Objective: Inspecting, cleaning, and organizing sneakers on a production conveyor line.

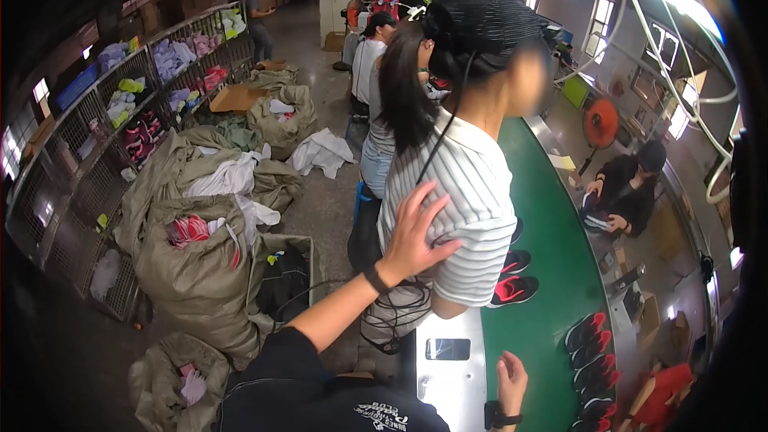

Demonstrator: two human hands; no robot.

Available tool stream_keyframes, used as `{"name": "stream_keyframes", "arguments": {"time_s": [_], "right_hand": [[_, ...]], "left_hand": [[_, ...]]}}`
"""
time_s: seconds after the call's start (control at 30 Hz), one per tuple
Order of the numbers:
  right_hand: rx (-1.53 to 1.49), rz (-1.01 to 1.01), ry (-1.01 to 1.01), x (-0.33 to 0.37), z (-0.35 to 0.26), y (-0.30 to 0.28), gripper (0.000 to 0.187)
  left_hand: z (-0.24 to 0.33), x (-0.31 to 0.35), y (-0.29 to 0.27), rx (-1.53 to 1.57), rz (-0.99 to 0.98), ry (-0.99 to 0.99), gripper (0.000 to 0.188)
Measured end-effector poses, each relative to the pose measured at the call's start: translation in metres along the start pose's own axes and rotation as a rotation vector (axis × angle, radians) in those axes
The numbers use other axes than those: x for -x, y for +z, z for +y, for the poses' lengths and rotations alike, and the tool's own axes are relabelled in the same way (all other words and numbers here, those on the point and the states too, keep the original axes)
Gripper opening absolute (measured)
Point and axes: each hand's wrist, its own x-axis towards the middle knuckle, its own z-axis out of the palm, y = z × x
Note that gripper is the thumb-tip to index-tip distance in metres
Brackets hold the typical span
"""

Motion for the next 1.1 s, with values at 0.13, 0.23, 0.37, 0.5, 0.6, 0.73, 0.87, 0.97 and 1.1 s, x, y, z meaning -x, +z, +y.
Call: {"name": "stream_keyframes", "arguments": {"time_s": [0.13, 0.23, 0.37, 0.5, 0.6, 0.73, 0.87, 0.97, 1.1], "right_hand": [[0.024, -0.139, -0.136, -0.012, -0.043, 0.043, 0.028], [0.071, -0.201, -0.236, -0.025, -0.071, 0.067, 0.026], [0.060, -0.236, -0.274, -0.029, -0.083, 0.088, 0.023], [0.266, -0.223, -0.588, -0.039, -0.106, 0.126, 0.045], [0.250, 0.011, -0.804, -0.042, -0.119, 0.162, 0.068], [0.191, 0.035, -0.759, -0.050, -0.131, 0.196, 0.091], [-0.002, 0.153, -0.728, -0.047, -0.149, 0.227, 0.104], [0.023, 0.430, -0.765, -0.053, -0.134, 0.245, 0.111], [0.589, 0.755, -0.818, -0.069, -0.067, 0.231, 0.112]], "left_hand": [[-0.019, -0.029, -0.009, -0.039, 0.060, 0.055, 0.071], [-0.027, -0.009, -0.012, -0.012, 0.117, -0.028, 0.074], [-0.033, 0.004, -0.019, 0.118, 0.177, -0.163, 0.093], [-0.017, 0.040, -0.041, 0.149, 0.026, -0.246, 0.106], [-0.011, 0.071, -0.051, 0.152, -0.133, -0.334, 0.101], [-0.002, 0.094, -0.054, 0.136, -0.176, -0.394, 0.087], [-0.008, 0.108, -0.088, 0.400, -0.252, -0.436, 0.058], [-0.040, 0.128, -0.126, 0.584, -0.390, -0.568, 0.042], [-0.132, 0.168, -0.150, 0.596, -0.531, -0.674, 0.041]]}}
